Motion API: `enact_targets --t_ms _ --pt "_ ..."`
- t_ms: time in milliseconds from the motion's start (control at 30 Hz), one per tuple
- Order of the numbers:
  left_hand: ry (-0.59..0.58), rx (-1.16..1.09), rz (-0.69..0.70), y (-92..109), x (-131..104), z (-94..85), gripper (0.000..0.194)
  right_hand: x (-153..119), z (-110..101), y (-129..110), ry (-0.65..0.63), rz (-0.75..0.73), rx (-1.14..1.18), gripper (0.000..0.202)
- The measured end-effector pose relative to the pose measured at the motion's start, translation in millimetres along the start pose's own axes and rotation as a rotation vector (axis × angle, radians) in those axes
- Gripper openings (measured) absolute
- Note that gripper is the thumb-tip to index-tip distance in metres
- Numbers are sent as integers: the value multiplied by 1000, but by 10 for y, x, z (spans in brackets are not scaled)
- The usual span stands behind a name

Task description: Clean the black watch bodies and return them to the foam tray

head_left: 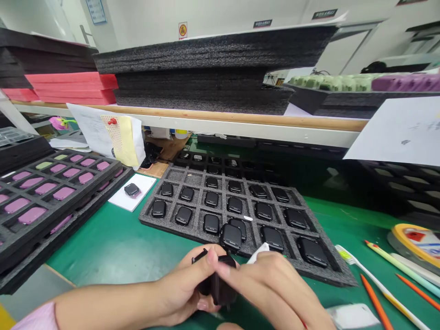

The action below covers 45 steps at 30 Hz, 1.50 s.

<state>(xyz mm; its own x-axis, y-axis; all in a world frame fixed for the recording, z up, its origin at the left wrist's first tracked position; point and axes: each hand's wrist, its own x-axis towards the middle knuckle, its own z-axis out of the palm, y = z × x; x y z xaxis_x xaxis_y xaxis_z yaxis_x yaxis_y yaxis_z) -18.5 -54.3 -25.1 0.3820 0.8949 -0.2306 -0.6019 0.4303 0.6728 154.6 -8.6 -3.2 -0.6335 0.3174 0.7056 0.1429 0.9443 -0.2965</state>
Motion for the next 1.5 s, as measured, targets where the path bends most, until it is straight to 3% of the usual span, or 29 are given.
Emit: enact_targets --t_ms 133,200,400,533,733,867,967,1033,1133,1267,1400,1500 --pt "39 35 31 -21 17 9 53 3 79 5 18 176 176 45" --pt "80 12 -19 -8 22 21 59 12 72 12 6 232 260 51" --pt "43 5 -101 97 5 75 65 27 15 32 -16 245 299 58" --pt "45 26 -113 87 -5 78 66 35 -12 127 -54 236 219 52" --pt "-26 216 -235 -44 31 18 64 -10 -6 446 83 512 -19 30" --pt "-101 255 -279 -58 56 -3 61 -94 130 555 -20 463 -68 33" --pt "-64 403 -194 -16 36 12 59 -116 160 565 -63 484 -69 36" --pt "-14 467 -123 15 16 27 58 -103 111 531 -16 484 -24 36" --pt "37 344 -80 49 5 46 64 -61 -5 414 59 360 89 35" --pt "57 119 -35 62 27 59 60 2 -62 207 -57 150 113 45" --pt "24 3 -11 48 53 39 53 53 -20 78 -57 153 128 18" --pt "-5 -47 -25 43 61 17 52 84 -6 53 -7 186 170 9"
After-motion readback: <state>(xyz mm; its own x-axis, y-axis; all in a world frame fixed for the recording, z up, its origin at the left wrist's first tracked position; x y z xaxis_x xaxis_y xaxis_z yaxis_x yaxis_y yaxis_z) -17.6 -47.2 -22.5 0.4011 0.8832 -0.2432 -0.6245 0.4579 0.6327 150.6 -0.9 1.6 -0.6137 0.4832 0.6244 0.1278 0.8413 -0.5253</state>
